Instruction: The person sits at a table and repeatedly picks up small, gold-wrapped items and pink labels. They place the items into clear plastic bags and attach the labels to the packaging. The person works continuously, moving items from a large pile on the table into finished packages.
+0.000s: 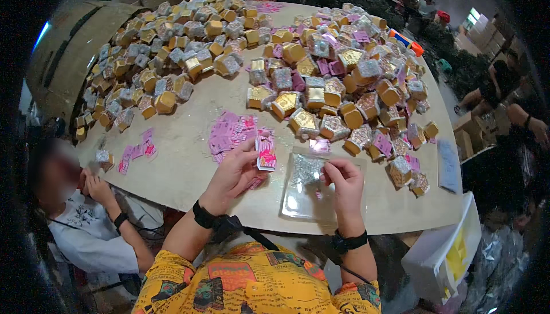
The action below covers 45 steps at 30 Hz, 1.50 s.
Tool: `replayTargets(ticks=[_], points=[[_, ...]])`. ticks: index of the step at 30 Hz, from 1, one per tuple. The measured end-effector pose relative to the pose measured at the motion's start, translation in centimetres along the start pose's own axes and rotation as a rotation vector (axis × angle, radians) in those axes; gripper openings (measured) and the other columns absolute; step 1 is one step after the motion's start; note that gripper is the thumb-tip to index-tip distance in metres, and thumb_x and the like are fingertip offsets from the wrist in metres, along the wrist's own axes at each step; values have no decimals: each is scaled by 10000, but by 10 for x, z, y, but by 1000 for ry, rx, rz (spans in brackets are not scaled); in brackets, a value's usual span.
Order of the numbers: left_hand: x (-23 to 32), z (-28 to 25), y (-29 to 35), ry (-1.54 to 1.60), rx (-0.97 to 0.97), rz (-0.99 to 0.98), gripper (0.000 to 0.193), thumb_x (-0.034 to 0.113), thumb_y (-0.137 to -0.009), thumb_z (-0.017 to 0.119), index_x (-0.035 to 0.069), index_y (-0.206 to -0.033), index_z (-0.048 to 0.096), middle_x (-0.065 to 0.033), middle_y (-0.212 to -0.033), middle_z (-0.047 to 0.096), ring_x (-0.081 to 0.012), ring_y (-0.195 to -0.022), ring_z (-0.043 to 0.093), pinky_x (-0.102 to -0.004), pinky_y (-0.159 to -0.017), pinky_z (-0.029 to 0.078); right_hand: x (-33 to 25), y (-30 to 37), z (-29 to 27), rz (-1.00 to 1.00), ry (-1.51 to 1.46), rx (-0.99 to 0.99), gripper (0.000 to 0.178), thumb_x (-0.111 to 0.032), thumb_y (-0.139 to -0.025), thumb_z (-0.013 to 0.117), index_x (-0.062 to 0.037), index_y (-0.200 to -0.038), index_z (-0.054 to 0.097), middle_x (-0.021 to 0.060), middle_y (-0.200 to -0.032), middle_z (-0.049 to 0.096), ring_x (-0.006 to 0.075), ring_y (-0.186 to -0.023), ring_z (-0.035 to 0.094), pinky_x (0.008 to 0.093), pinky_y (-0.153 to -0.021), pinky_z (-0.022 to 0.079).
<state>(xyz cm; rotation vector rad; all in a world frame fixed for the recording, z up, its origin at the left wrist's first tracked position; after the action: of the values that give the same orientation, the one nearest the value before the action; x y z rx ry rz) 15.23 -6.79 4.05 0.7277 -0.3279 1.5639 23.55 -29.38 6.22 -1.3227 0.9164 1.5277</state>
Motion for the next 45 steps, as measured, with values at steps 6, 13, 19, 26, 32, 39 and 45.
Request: replayTargets(ticks=[6, 13, 19, 26, 32, 39, 45], points=[[45, -11, 26, -467, 121, 164, 349, 140, -918, 583, 15, -1242, 555, -63, -1030, 639, -143, -856, 632, -286, -736, 542, 9, 2, -7, -7, -24, 9, 52, -23, -878, 617, 11, -904, 647, 63, -780, 665, 105, -628, 610, 221, -561, 463], [99, -29, 69, -1976, 464, 446, 421, 234, -760, 731, 74, -1136, 630, -124, -984, 601, -286, -978, 586, -360, -855, 486, 12, 4, -5, 1, 15, 24, 41, 11, -844, 648, 2, -884, 648, 71, -789, 675, 106, -634, 624, 213, -563, 472], [64, -20, 8, -2067, 268, 506, 318, 255, -736, 732, 39, -948, 633, -137, -1003, 577, -324, -979, 539, -441, -805, 462, 11, 1, 19, -31, 2, 2, 44, 11, -834, 660, -9, -872, 650, 34, -748, 641, 90, -627, 594, 203, -559, 451], [52, -23, -27, -1682, 245, 554, 165, 149, -755, 693, -3, -745, 629, -106, -747, 625, -235, -741, 612, -377, -688, 484, 5, -6, 42, 12, -168, 21, 30, -6, -837, 666, -16, -863, 654, 15, -725, 619, 83, -597, 564, 213, -537, 431], [54, 4, -19, -931, 5, 266, 112, 105, -811, 658, -6, -815, 649, -36, -723, 649, -106, -662, 596, -254, -598, 464, 11, -18, 76, 122, -206, 2, 49, -59, -851, 684, -22, -863, 655, 12, -688, 612, 74, -566, 548, 203, -509, 420], [48, 17, -9, -895, -59, 245, 113, 131, -863, 661, 37, -925, 675, 12, -819, 651, -42, -732, 573, -200, -594, 440, 28, -20, 114, 145, -324, -74, 51, -55, -867, 673, -14, -886, 651, 16, -720, 628, 70, -590, 555, 193, -516, 424], [57, 32, 8, -1093, -28, 478, 150, 41, -825, 647, 22, -960, 710, -51, -816, 682, -128, -745, 632, -280, -664, 493, 34, -10, 118, 380, -525, -109, 99, -95, -908, 627, -37, -987, 643, 12, -755, 632, 63, -599, 558, 183, -499, 436]])
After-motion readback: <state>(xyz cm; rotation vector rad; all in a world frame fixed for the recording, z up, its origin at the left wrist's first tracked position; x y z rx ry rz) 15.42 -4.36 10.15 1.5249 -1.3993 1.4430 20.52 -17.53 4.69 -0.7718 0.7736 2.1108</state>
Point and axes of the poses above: each hand's wrist, its own y-axis away from the middle knuckle, its own z-axis out of the palm, x = y × z, the point moved 4 cm from there along -y, towards the middle knuckle
